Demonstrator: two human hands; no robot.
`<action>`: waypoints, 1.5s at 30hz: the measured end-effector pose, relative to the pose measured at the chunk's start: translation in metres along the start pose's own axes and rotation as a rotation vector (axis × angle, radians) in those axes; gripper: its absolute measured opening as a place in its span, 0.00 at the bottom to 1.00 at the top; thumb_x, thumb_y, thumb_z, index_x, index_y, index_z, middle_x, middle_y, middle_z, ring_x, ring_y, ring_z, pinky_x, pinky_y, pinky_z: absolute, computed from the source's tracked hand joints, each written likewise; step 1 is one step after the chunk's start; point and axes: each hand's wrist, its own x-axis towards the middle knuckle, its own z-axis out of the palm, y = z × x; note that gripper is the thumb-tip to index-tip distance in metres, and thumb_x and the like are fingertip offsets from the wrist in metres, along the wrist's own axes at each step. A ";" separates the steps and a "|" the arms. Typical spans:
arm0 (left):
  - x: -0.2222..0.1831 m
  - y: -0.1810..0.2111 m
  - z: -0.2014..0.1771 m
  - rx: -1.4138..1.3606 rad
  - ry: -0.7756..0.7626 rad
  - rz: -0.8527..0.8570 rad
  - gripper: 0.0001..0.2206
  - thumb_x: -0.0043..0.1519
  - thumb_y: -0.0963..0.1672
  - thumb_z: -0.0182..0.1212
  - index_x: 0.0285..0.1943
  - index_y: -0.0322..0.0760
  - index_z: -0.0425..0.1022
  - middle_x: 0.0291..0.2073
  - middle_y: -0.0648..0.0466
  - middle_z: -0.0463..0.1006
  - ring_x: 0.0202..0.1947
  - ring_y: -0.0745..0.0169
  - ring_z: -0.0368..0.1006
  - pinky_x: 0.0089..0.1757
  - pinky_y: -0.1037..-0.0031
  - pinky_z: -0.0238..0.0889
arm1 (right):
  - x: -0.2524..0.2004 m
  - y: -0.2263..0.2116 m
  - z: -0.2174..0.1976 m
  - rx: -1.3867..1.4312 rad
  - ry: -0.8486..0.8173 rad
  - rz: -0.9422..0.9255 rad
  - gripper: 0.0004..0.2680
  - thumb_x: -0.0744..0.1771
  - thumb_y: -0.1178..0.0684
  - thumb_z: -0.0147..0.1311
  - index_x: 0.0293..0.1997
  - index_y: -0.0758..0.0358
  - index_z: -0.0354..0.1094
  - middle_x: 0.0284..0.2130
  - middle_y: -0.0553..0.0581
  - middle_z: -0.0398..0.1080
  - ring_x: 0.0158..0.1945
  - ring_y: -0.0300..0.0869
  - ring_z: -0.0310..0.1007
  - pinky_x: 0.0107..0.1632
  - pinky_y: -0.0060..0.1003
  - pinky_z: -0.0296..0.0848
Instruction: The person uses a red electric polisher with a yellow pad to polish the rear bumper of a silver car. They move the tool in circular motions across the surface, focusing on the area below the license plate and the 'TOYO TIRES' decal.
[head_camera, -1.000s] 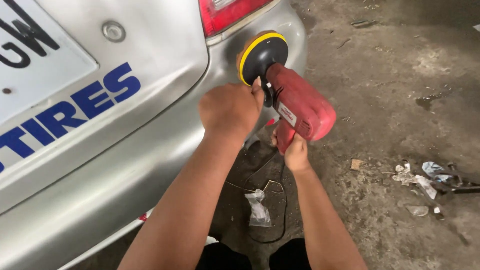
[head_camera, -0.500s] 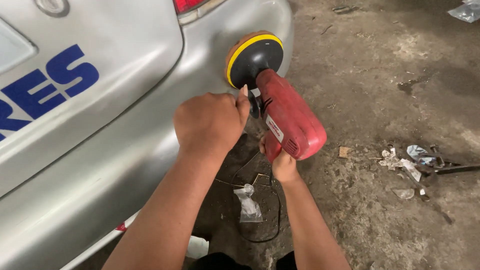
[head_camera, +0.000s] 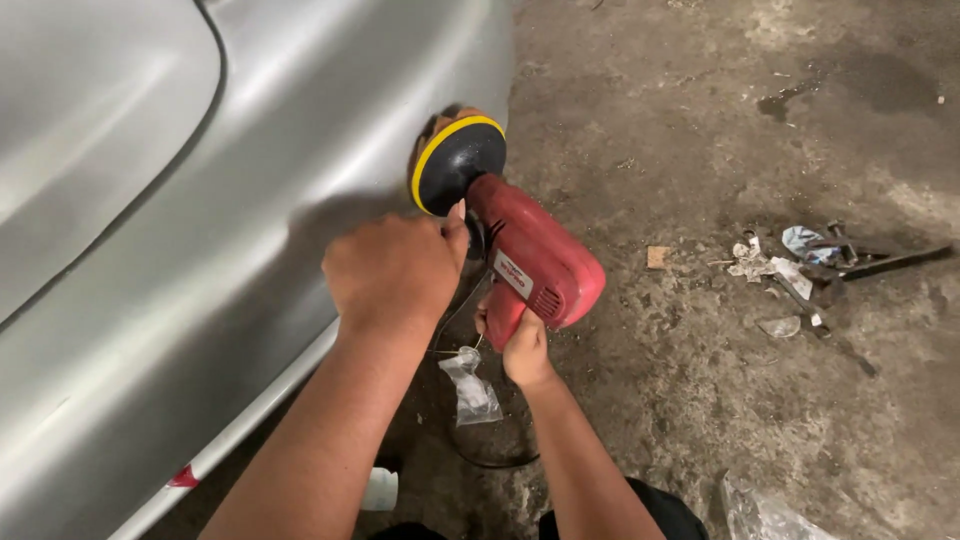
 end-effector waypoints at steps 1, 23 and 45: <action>-0.002 0.001 0.001 -0.001 -0.006 -0.005 0.33 0.73 0.58 0.26 0.47 0.47 0.85 0.38 0.48 0.86 0.44 0.46 0.83 0.41 0.57 0.73 | -0.003 0.000 -0.003 0.001 -0.003 0.007 0.23 0.70 0.42 0.21 0.39 0.62 0.70 0.16 0.57 0.67 0.11 0.37 0.54 0.16 0.27 0.53; -0.047 -0.100 -0.033 -0.137 0.424 0.029 0.29 0.74 0.56 0.40 0.26 0.45 0.81 0.15 0.54 0.75 0.21 0.55 0.78 0.24 0.69 0.66 | 0.013 -0.068 0.046 -0.033 -0.116 -0.049 0.22 0.71 0.40 0.28 0.43 0.69 0.69 0.22 0.59 0.68 0.19 0.40 0.61 0.25 0.33 0.65; -0.026 -0.189 -0.026 -0.365 0.408 -0.165 0.32 0.71 0.57 0.27 0.37 0.48 0.84 0.24 0.53 0.82 0.31 0.47 0.81 0.34 0.59 0.69 | 0.032 -0.140 0.128 -0.348 -0.142 -0.281 0.15 0.72 0.40 0.37 0.57 0.60 0.58 0.21 0.57 0.64 0.21 0.41 0.62 0.25 0.35 0.66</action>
